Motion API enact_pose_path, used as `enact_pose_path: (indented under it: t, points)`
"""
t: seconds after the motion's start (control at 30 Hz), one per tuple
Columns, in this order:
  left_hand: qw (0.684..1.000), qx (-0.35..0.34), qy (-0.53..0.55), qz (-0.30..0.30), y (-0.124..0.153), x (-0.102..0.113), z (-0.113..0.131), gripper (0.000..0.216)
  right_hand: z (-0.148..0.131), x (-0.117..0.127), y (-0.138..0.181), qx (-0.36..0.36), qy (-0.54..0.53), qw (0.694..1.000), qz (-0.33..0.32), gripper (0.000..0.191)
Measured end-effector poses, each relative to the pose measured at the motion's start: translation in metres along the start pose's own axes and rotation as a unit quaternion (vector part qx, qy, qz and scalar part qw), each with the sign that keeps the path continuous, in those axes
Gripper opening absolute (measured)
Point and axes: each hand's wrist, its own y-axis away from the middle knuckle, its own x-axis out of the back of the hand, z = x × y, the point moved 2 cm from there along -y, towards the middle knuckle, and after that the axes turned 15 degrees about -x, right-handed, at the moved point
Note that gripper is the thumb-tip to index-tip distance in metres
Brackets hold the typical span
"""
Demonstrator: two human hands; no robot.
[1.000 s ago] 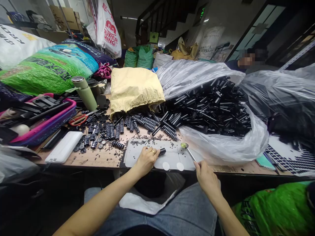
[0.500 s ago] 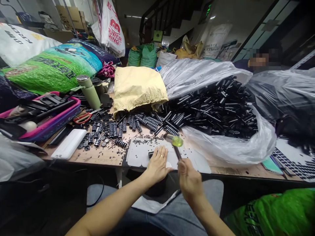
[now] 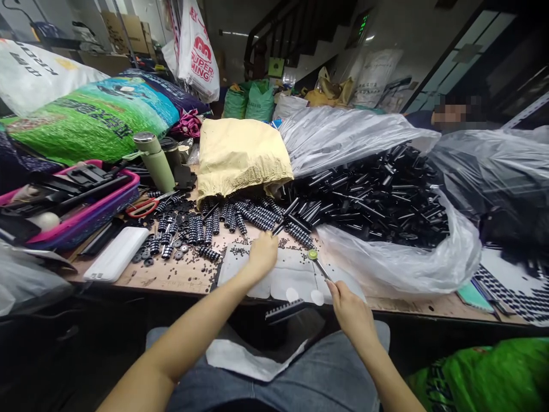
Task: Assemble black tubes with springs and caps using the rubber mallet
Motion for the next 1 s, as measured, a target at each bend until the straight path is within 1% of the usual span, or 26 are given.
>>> enact_pose_path:
  t: [0.03, 0.1, 0.17, 0.2, 0.23, 0.3, 0.37, 0.43, 0.5, 0.53, 0.6, 0.67, 0.73, 0.8, 0.83, 0.87, 0.9, 0.93, 0.97, 1.0]
  points:
    - [1.0, 0.009, -0.02, 0.003, -0.013, 0.005, -0.013, 0.03, 0.007, -0.005, -0.005, 0.004, 0.001, 1.0, 0.01, 0.035]
    - [1.0, 0.006, -0.023, 0.0, -0.034, 0.013, -0.035, 0.03, 0.014, -0.01, -0.013, 0.031, -0.018, 0.999, 0.036, 0.034]
    - [1.0, 0.002, -0.013, -0.006, -0.046, 0.017, -0.051, 0.027, 0.011, -0.009, -0.021, 0.063, -0.055, 0.994, 0.065, 0.032]
    - [1.0, 0.009, -0.009, -0.007, -0.049, 0.017, -0.056, 0.026, 0.004, -0.007, -0.024, 0.076, -0.077, 0.991, 0.078, 0.031]
    - [1.0, 0.025, -0.005, -0.007, -0.051, 0.016, -0.059, 0.024, -0.006, -0.004, -0.029, 0.088, -0.099, 0.988, 0.085, 0.029]
    - [0.997, 0.081, 0.002, -0.008, -0.054, 0.012, -0.063, 0.025, -0.038, 0.002, -0.039, 0.123, -0.149, 0.978, 0.074, 0.026]
    - [0.987, 0.156, 0.015, -0.018, -0.059, 0.006, -0.066, 0.028, -0.08, 0.003, -0.05, 0.173, -0.194, 0.965, 0.019, 0.023]
    - [0.974, 0.224, 0.037, -0.03, -0.064, 0.0, -0.07, 0.029, -0.12, -0.001, -0.062, 0.196, -0.21, 0.958, -0.004, 0.019]
    - [0.961, 0.267, 0.068, -0.03, -0.068, -0.002, -0.074, 0.028, -0.147, -0.007, -0.071, 0.211, -0.225, 0.951, -0.028, 0.015]
    - [0.956, 0.278, 0.085, -0.022, -0.069, -0.002, -0.076, 0.028, -0.154, -0.011, -0.073, 0.215, -0.234, 0.947, -0.041, 0.013]
    - [0.951, 0.281, 0.125, 0.008, -0.064, 0.002, -0.079, 0.028, -0.154, -0.015, -0.073, 0.221, -0.263, 0.937, -0.065, 0.013]
    - [0.949, 0.262, 0.171, 0.049, -0.054, 0.008, -0.078, 0.032, -0.142, -0.018, -0.066, 0.222, -0.304, 0.922, -0.088, 0.012]
    - [0.94, 0.237, 0.229, 0.085, -0.04, 0.011, -0.072, 0.034, -0.125, -0.019, -0.055, 0.218, -0.353, 0.903, -0.112, 0.012]
    - [0.927, 0.216, 0.289, 0.101, -0.024, 0.01, -0.06, 0.028, -0.113, -0.021, -0.041, 0.213, -0.399, 0.882, -0.134, 0.017]
    - [0.917, 0.204, 0.327, 0.101, -0.017, 0.008, -0.053, 0.025, -0.109, -0.022, -0.035, 0.211, -0.416, 0.873, -0.143, 0.021]
    - [0.899, 0.19, 0.381, 0.103, -0.01, 0.006, -0.045, 0.025, -0.107, -0.023, -0.029, 0.211, -0.43, 0.865, -0.153, 0.025]
    - [0.869, 0.177, 0.449, 0.108, -0.003, 0.004, -0.037, 0.027, -0.105, -0.022, -0.024, 0.211, -0.44, 0.857, -0.164, 0.028]
    - [0.827, 0.167, 0.524, 0.117, 0.003, 0.002, -0.029, 0.03, -0.105, -0.021, -0.021, 0.211, -0.447, 0.852, -0.17, 0.03]
    - [0.778, 0.161, 0.593, 0.13, 0.009, 0.0, -0.022, 0.032, -0.104, -0.017, -0.018, 0.212, -0.449, 0.853, -0.163, 0.031]
    - [0.733, 0.159, 0.645, 0.142, 0.013, -0.001, -0.016, 0.033, -0.104, -0.012, -0.017, 0.214, -0.441, 0.86, -0.141, 0.037]
